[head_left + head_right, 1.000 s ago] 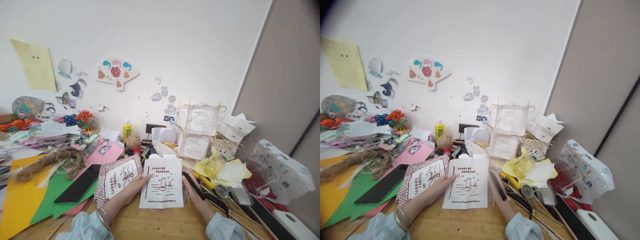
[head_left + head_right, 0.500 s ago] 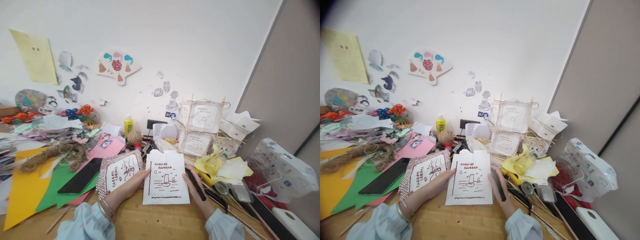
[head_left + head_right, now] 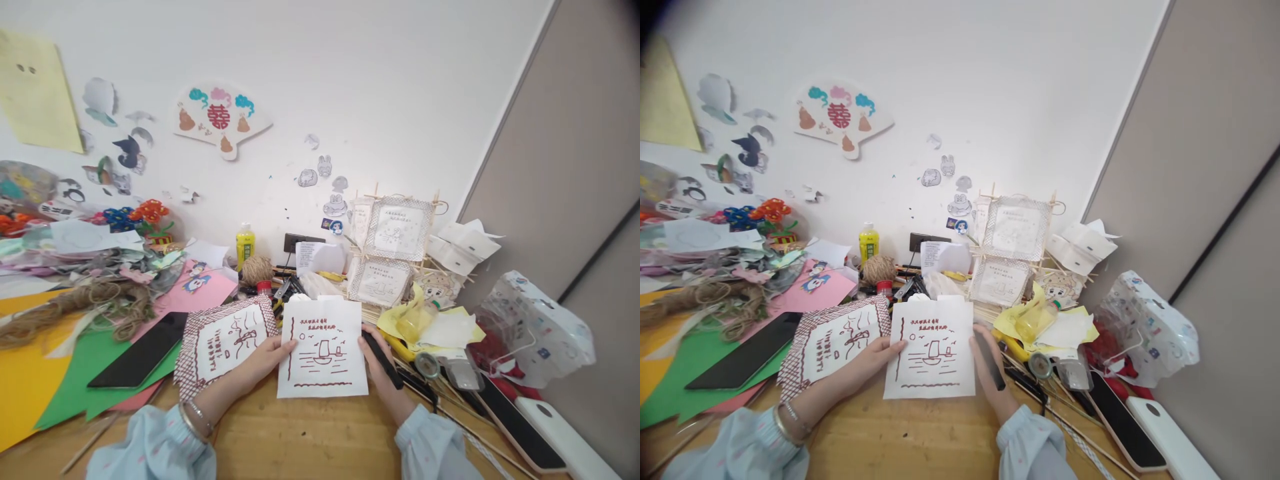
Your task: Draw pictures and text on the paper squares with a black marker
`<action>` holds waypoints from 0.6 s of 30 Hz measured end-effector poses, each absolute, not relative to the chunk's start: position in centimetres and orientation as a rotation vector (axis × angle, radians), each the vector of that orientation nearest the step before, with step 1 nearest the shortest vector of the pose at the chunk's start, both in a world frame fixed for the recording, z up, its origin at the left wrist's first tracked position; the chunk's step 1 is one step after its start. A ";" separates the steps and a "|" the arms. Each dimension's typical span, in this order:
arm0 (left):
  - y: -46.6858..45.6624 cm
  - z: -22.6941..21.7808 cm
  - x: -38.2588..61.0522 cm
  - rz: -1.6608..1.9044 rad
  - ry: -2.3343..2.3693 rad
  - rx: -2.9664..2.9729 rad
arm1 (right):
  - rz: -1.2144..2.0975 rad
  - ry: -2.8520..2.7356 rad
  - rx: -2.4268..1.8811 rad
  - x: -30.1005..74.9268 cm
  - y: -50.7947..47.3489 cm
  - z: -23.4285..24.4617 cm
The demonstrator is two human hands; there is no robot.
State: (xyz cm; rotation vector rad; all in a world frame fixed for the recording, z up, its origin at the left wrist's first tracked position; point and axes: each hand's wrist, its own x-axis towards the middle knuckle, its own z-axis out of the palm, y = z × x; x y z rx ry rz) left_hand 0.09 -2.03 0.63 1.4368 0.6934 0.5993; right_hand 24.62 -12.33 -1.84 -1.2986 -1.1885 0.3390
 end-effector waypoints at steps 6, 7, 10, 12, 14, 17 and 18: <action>-2.0 0.6 0.2 0.620 0.704 1.492 | 0.331 -1.173 -1.300 24.6 -12.5 -1.9; -2.0 0.6 0.2 0.614 0.704 1.496 | 0.338 -1.175 -1.295 24.6 -12.5 -1.9; -2.0 0.5 0.1 0.586 0.695 1.503 | 0.339 -1.157 -1.282 24.6 -12.5 -1.8; -2.1 0.4 0.1 0.580 0.697 1.491 | 0.331 -1.141 -1.273 24.6 -12.5 -1.8; -2.1 0.5 0.1 0.593 0.706 1.480 | 0.328 -1.138 -1.272 24.6 -12.5 -1.8; -2.2 0.6 0.0 0.606 0.702 1.483 | 0.349 -1.154 -1.281 24.6 -12.7 -1.6; -2.2 0.6 0.0 0.608 0.693 1.487 | 0.360 -1.160 -1.281 24.5 -12.7 -1.6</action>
